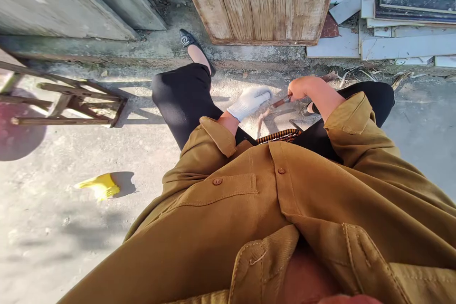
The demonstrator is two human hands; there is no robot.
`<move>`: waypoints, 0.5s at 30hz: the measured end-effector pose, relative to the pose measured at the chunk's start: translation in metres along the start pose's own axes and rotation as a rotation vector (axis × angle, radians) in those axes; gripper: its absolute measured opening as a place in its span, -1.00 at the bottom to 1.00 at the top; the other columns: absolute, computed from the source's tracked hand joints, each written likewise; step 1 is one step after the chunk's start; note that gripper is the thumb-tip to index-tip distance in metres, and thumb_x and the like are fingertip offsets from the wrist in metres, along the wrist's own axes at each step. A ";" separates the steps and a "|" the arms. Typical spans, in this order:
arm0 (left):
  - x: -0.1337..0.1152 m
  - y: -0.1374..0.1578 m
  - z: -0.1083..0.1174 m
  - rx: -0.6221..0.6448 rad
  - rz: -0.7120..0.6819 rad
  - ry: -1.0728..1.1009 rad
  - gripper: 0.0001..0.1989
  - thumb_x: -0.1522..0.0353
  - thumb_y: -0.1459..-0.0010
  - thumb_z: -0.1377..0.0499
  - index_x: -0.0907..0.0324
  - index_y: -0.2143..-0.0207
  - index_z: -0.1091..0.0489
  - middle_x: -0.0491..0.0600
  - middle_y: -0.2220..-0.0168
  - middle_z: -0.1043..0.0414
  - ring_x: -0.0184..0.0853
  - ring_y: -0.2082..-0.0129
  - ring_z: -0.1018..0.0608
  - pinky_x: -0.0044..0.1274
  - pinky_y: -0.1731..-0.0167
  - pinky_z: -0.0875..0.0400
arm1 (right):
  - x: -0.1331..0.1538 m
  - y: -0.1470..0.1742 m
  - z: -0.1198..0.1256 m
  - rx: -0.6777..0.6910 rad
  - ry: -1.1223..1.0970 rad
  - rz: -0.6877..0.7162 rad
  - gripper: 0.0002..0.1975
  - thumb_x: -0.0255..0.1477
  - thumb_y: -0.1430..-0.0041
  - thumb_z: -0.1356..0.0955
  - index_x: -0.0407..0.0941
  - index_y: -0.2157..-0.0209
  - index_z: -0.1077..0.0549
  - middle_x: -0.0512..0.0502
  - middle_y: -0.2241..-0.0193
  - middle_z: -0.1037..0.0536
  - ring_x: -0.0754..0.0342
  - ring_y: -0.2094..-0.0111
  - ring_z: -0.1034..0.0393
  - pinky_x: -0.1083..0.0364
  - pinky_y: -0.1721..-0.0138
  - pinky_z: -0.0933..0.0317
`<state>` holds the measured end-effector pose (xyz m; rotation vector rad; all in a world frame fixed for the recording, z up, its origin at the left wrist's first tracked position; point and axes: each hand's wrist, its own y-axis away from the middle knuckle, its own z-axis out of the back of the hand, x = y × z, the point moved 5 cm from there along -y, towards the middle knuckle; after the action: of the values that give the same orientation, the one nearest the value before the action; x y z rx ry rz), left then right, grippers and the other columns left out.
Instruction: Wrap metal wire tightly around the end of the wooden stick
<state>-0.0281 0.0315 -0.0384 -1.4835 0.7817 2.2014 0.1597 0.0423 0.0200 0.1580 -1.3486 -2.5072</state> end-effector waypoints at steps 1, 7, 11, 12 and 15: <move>0.002 -0.001 0.004 -0.049 0.023 0.008 -0.80 0.23 -0.30 -0.17 0.14 0.27 -0.53 -0.10 0.47 -0.38 -0.33 0.48 -0.35 -0.46 0.40 -0.21 | 0.006 0.002 -0.004 0.067 -0.011 0.061 -0.86 -0.44 -0.47 -0.48 -0.16 0.05 -0.73 -0.12 0.33 -0.64 0.01 0.33 -0.45 0.03 0.23 -0.23; 0.007 -0.004 0.022 -0.206 0.107 0.086 -0.84 0.28 -0.28 -0.19 0.11 0.35 -0.50 -0.14 0.58 -0.30 -0.34 0.52 -0.33 -0.46 0.43 -0.19 | 0.017 0.033 0.005 0.214 -0.311 0.478 -0.91 -0.46 -0.42 -0.47 -0.14 0.24 -0.61 0.07 0.46 -0.47 0.15 0.41 -0.32 0.13 0.22 -0.21; 0.004 -0.004 0.015 -0.166 0.147 0.172 -0.82 0.25 -0.28 -0.24 0.10 0.39 -0.46 -0.14 0.59 -0.31 -0.38 0.56 -0.29 -0.47 0.47 -0.15 | -0.001 0.051 0.034 -0.171 -0.670 0.568 -0.79 -0.27 -0.43 -0.50 -0.10 0.25 -0.55 0.04 0.45 -0.47 0.13 0.40 -0.31 0.14 0.26 -0.24; 0.001 -0.004 0.012 -0.136 0.144 0.180 -0.80 0.23 -0.29 -0.25 0.10 0.39 -0.46 -0.15 0.60 -0.28 -0.38 0.57 -0.28 -0.47 0.48 -0.14 | -0.009 0.052 0.040 -0.313 -0.751 0.526 -0.76 -0.23 -0.47 -0.48 -0.09 0.24 -0.53 0.02 0.45 -0.47 0.11 0.40 -0.31 0.13 0.28 -0.24; -0.009 0.001 0.000 -0.026 0.106 0.114 -0.79 0.19 -0.28 -0.27 0.09 0.37 -0.50 -0.16 0.61 -0.23 -0.39 0.59 -0.27 -0.47 0.49 -0.17 | -0.029 0.046 0.046 -0.592 -0.893 0.333 -0.72 -0.16 -0.57 -0.38 -0.07 0.16 -0.53 -0.07 0.44 -0.50 0.04 0.38 -0.35 0.11 0.32 -0.28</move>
<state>-0.0257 0.0308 -0.0300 -1.6275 0.8898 2.2265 0.1860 0.0644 0.0825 -1.3078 -0.6646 -2.6019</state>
